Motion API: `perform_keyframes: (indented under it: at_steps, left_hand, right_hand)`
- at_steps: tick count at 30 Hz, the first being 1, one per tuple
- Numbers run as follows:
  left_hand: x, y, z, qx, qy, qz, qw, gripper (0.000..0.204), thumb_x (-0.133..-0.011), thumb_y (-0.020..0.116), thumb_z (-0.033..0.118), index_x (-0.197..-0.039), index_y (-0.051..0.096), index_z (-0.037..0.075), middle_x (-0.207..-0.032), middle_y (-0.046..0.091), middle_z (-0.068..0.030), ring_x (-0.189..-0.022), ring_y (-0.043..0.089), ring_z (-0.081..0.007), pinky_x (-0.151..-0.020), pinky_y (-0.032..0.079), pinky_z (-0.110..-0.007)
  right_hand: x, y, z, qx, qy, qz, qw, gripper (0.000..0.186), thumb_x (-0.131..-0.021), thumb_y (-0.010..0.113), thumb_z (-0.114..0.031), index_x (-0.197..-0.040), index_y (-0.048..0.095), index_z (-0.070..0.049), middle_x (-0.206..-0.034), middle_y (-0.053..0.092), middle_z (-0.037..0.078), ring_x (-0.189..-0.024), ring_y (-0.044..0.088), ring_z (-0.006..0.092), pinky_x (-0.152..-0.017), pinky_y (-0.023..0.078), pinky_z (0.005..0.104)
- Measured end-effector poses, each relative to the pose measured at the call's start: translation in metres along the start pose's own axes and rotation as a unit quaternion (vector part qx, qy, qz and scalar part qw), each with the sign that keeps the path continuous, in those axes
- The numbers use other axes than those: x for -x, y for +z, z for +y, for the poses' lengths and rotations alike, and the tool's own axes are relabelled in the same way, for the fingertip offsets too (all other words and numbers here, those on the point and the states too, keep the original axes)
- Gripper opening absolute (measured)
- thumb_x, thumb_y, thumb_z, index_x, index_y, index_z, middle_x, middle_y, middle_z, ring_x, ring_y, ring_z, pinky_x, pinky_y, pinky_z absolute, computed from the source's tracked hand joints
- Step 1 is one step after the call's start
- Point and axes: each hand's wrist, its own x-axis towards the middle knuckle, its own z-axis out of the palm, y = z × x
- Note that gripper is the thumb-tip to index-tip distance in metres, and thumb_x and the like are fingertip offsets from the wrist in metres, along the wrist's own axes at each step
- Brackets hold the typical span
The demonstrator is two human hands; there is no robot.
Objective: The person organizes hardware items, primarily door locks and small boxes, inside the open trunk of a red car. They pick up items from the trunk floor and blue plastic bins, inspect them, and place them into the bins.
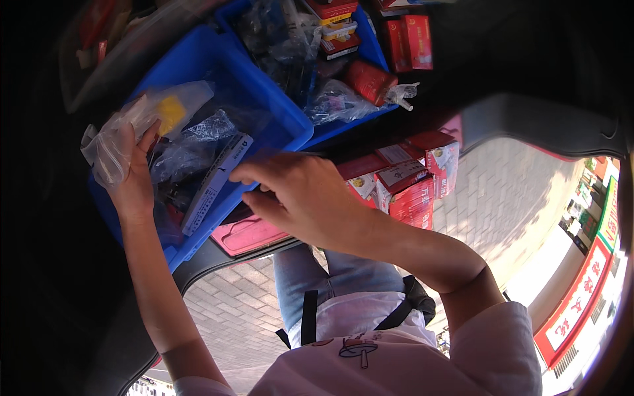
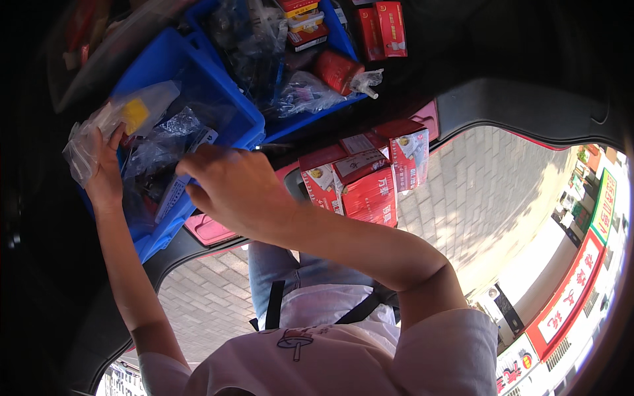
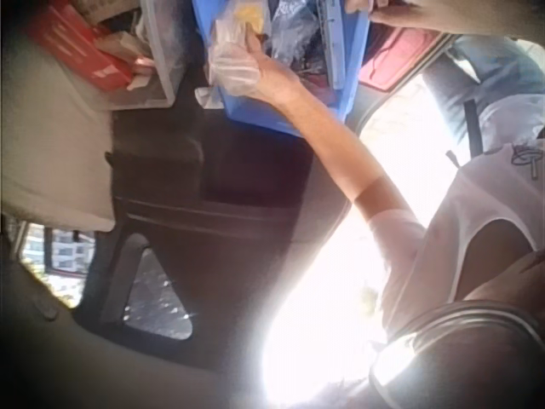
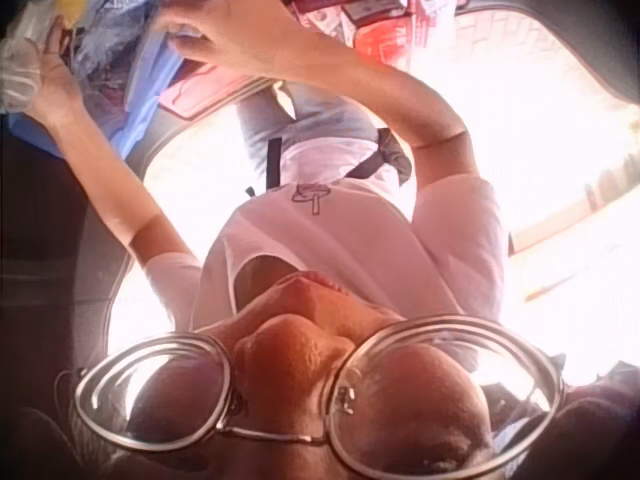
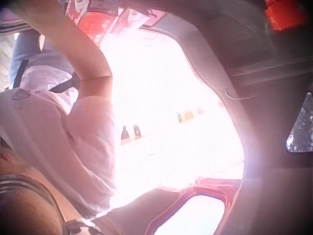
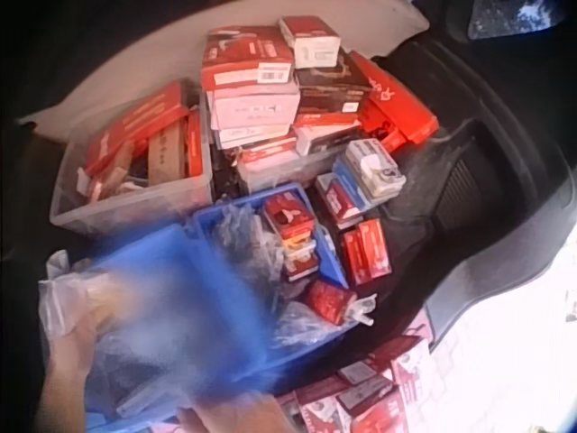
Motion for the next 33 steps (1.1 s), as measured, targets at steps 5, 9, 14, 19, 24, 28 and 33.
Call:
perform_keyframes:
  at_steps: [5,9,14,19,24,28,33]
  left_hand:
    - [0.014,0.017,0.006,-0.468,0.084,-0.289,0.831,0.043,-0.078,0.061,-0.001,-0.120,0.055,0.006,-0.123,0.053,-0.0127,-0.114,0.051,-0.0296,-0.098,0.040,-0.037]
    - [0.045,0.091,0.040,-0.457,0.133,-0.277,0.835,0.046,-0.074,0.055,-0.010,-0.117,0.057,0.006,-0.119,0.055,-0.0142,-0.114,0.051,-0.0312,-0.096,0.041,-0.038]
    - [0.109,0.220,-0.044,-0.268,0.114,-0.384,0.876,0.030,-0.074,0.056,-0.003,-0.103,0.060,0.004,-0.104,0.060,-0.0114,-0.095,0.059,-0.0281,-0.081,0.049,-0.039]
    - [0.082,0.313,-0.197,-0.371,0.043,-0.146,0.916,0.046,-0.079,0.064,0.016,-0.119,0.048,0.000,-0.110,0.059,-0.0154,-0.107,0.053,-0.0355,-0.091,0.043,-0.042]
    - [0.050,0.312,-0.215,-0.373,-0.039,-0.271,0.886,0.028,-0.077,0.068,0.019,-0.096,0.055,0.002,-0.084,0.063,-0.0151,-0.083,0.063,-0.0296,-0.073,0.047,-0.039]
    - [0.081,0.245,-0.167,-0.169,-0.048,-0.246,0.953,0.015,-0.077,0.065,0.004,-0.086,0.054,0.001,-0.073,0.058,-0.0137,-0.065,0.057,-0.0266,-0.059,0.042,-0.033]
    - [0.095,0.209,-0.113,-0.161,0.005,-0.194,0.968,0.012,-0.072,0.063,-0.002,-0.077,0.053,0.001,-0.072,0.055,-0.0137,-0.065,0.053,-0.0318,-0.061,0.042,-0.039]
  right_hand:
    - [-0.016,-0.091,0.121,0.331,0.050,0.035,0.942,0.031,-0.076,0.066,-0.020,-0.106,0.060,-0.013,-0.105,0.059,0.012,-0.084,0.064,0.0302,-0.071,0.053,0.0420]
    - [0.003,-0.105,0.212,0.528,0.123,-0.003,0.840,0.045,-0.074,0.068,-0.020,-0.116,0.055,-0.015,-0.123,0.047,0.015,-0.094,0.062,0.0323,-0.073,0.054,0.0434]
    - [-0.018,-0.120,0.240,0.473,0.231,-0.135,0.839,0.039,-0.073,0.069,-0.016,-0.110,0.059,-0.013,-0.118,0.048,0.015,-0.098,0.060,0.0306,-0.074,0.054,0.0410]
    - [-0.061,-0.136,0.243,0.474,0.040,-0.045,0.878,0.023,-0.074,0.067,-0.013,-0.097,0.065,-0.010,-0.097,0.059,0.007,-0.094,0.061,0.0262,-0.073,0.054,0.0411]
    - [-0.069,-0.144,0.248,0.457,0.041,-0.033,0.888,0.023,-0.074,0.067,-0.011,-0.097,0.065,-0.010,-0.097,0.061,0.007,-0.093,0.061,0.0247,-0.074,0.053,0.0395]
    - [-0.039,-0.154,0.259,0.446,0.082,-0.030,0.891,0.031,-0.069,0.071,-0.011,-0.100,0.065,-0.013,-0.106,0.058,0.006,-0.107,0.054,0.0255,-0.087,0.045,0.0466]
    - [-0.019,-0.138,0.216,0.438,-0.060,-0.126,0.888,0.059,-0.066,0.077,-0.018,-0.119,0.054,-0.015,-0.131,0.043,0.008,-0.127,0.034,0.0289,-0.105,0.025,0.0534]
